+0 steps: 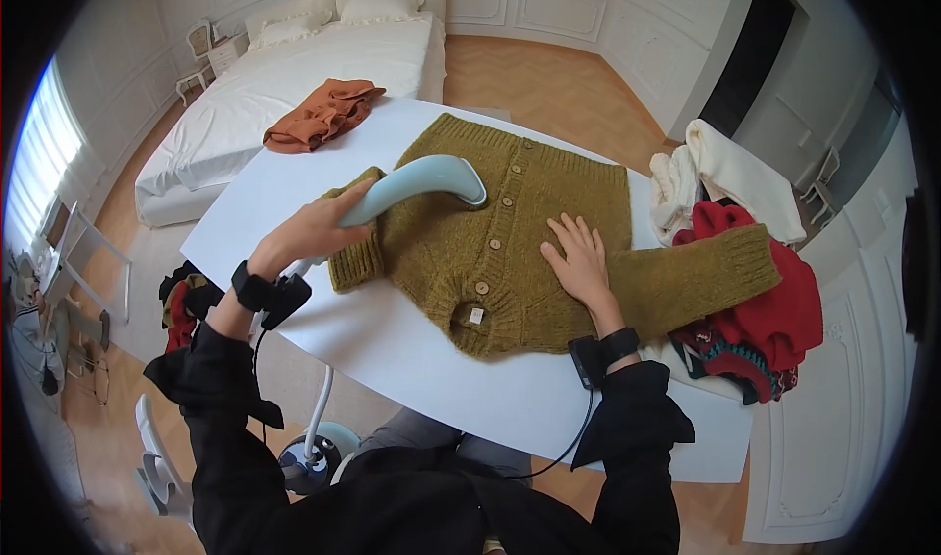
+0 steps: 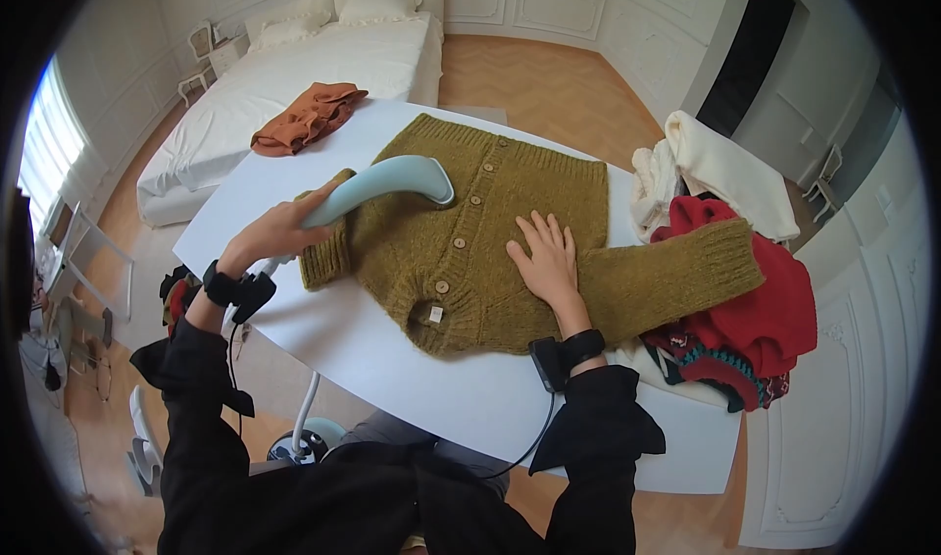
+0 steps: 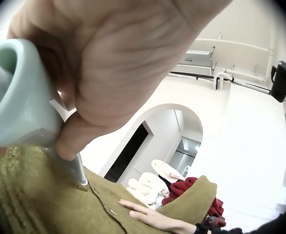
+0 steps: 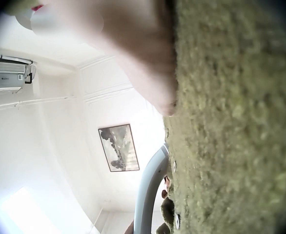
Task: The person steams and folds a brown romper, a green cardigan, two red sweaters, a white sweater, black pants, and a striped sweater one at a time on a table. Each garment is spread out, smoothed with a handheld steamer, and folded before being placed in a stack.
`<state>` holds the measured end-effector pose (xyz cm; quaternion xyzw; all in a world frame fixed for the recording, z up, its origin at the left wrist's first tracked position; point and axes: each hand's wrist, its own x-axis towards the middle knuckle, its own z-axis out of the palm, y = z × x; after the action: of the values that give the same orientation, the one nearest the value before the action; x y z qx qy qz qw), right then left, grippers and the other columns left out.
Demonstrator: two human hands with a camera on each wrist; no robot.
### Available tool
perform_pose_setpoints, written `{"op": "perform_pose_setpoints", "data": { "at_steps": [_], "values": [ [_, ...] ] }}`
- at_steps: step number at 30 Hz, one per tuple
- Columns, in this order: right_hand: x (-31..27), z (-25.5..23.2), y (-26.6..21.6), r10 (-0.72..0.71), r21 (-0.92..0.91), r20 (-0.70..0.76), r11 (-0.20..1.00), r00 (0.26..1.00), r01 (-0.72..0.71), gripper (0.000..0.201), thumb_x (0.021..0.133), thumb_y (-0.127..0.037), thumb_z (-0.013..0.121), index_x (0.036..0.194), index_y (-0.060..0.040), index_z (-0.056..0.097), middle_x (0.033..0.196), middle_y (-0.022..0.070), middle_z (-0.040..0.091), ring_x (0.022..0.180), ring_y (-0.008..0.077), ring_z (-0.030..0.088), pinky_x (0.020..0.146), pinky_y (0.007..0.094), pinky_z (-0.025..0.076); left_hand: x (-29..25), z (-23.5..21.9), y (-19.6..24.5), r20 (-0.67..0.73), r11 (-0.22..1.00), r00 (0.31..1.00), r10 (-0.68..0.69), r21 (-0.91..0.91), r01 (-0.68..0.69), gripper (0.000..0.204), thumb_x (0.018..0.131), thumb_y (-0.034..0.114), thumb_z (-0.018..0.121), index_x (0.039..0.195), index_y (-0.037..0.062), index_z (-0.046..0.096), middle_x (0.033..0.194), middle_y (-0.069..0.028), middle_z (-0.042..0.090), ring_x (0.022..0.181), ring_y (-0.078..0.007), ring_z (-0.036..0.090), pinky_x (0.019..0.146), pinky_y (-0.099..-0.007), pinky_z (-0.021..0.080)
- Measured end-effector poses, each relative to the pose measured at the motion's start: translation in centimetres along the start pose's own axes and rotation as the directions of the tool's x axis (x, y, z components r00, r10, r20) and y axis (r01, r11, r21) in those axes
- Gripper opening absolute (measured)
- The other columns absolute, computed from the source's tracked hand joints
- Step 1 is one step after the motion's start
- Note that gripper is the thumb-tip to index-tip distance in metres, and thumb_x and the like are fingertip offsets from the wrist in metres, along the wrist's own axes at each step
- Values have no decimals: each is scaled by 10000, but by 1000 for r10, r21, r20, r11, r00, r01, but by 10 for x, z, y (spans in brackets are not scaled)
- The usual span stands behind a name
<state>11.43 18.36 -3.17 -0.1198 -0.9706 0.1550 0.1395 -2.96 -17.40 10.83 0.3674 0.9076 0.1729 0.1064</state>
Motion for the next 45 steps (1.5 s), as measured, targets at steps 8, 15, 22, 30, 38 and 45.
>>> {"op": "perform_pose_setpoints", "data": {
  "at_steps": [8,15,22,30,38,45],
  "values": [
    [3,1,3,-4,-17,-6,1000,1000,4,553,944,-478,419,1398,-162,430,1496,114,318,1410,301,207,1155,464,87,-40,0,-12,92,992,992,-86,-88,95,696,842,218,612,1463,218,298,929,-192,654,758,-293,650,761,-388,500],
    [4,2,4,-3,5,-33,1000,999,3,530,939,-452,447,1375,-152,459,1480,107,349,1400,296,235,1154,462,104,-56,6,-11,115,986,985,129,-125,-114,768,773,99,638,1462,218,321,1072,-150,650,931,-280,640,891,-370,468],
    [8,8,15,0,204,-216,978,976,46,367,916,-245,526,1235,-72,581,1340,148,513,1314,314,387,1120,450,237,-57,8,11,200,985,967,159,-91,-144,748,831,202,638,1478,239,265,1138,-184,629,982,-333,630,913,-395,463],
    [7,2,15,334,599,-419,801,844,-20,270,925,-96,469,1144,3,592,1106,180,644,1020,253,623,883,343,470,-46,20,36,215,964,942,257,-120,-236,778,830,194,643,1487,180,228,1076,-205,630,886,-349,640,835,-399,482],
    [4,-1,13,529,718,-595,688,605,104,207,944,-77,426,1040,18,583,948,136,649,885,237,626,821,334,480,-9,47,79,190,908,893,409,-177,-378,711,857,222,613,1425,21,236,788,-246,618,692,-380,634,670,-437,500],
    [4,-1,15,515,615,-732,781,447,109,211,939,-66,416,1089,18,536,1027,153,578,953,256,567,853,359,445,38,67,108,140,890,881,453,-132,-436,690,846,257,612,1376,-24,272,804,-290,622,752,-424,635,692,-469,503]
  ]
}}
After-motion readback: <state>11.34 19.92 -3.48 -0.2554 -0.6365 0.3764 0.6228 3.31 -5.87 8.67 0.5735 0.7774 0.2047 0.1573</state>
